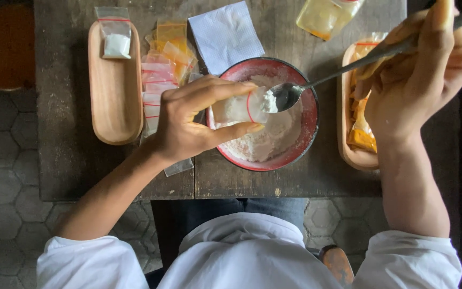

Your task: Packaging white powder into small plastic bags using a spoon and sealing them.

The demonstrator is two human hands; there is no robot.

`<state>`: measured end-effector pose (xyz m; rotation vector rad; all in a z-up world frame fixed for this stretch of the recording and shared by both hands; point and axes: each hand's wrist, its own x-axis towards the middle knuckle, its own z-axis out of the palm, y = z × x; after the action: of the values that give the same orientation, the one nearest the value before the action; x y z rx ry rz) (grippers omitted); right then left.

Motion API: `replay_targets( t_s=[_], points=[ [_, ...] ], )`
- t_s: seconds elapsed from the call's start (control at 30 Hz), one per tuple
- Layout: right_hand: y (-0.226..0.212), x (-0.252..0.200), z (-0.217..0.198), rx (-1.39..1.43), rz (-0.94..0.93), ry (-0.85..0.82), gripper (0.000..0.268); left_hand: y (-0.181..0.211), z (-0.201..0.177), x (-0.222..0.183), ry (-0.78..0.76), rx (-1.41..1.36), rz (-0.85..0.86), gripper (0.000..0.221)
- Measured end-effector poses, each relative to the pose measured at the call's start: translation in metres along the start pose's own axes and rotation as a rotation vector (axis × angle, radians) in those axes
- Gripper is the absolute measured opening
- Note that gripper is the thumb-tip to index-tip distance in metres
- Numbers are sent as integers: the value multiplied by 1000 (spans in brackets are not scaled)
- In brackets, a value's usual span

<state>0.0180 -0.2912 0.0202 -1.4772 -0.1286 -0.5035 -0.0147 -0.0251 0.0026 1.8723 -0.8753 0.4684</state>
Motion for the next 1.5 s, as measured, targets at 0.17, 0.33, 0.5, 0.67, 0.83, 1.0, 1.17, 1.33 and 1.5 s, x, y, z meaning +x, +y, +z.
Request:
replay_targets(
  t_s=[0.17, 0.33, 0.5, 0.67, 0.83, 1.0, 1.17, 1.33, 1.5],
  points=[
    [1, -15, 5, -153, -161, -20, 49, -1, 3, -5, 55, 3, -13, 45],
    [14, -24, -42, -305, -336, -341, 32, -3, 0, -7, 35, -49, 6, 44],
    [71, -46, -83, -693, -630, 97, 80, -7, -1, -9, 16, -93, -21, 46],
    [-45, -38, -41, -404, -652, -827, 31, -7, 0, -9, 19, -162, -35, 43],
    [-41, -53, -32, -361, -805, -699, 8, -2, -2, -7, -8, -254, -78, 42],
    [-35, -48, -34, -322, -975, -724, 9, 0, -3, -7, -67, -300, -94, 37],
    [-45, -49, -25, -288, -900, -634, 34, -2, -2, -6, -62, -308, -64, 38],
    [115, -14, -132, 191, -595, -578, 19, 5, -4, -2, -54, -244, -93, 31],
    [-5, -9, 10, 154, -642, 277, 33, 3, -5, -3, -66, -180, -48, 33]
  ],
)
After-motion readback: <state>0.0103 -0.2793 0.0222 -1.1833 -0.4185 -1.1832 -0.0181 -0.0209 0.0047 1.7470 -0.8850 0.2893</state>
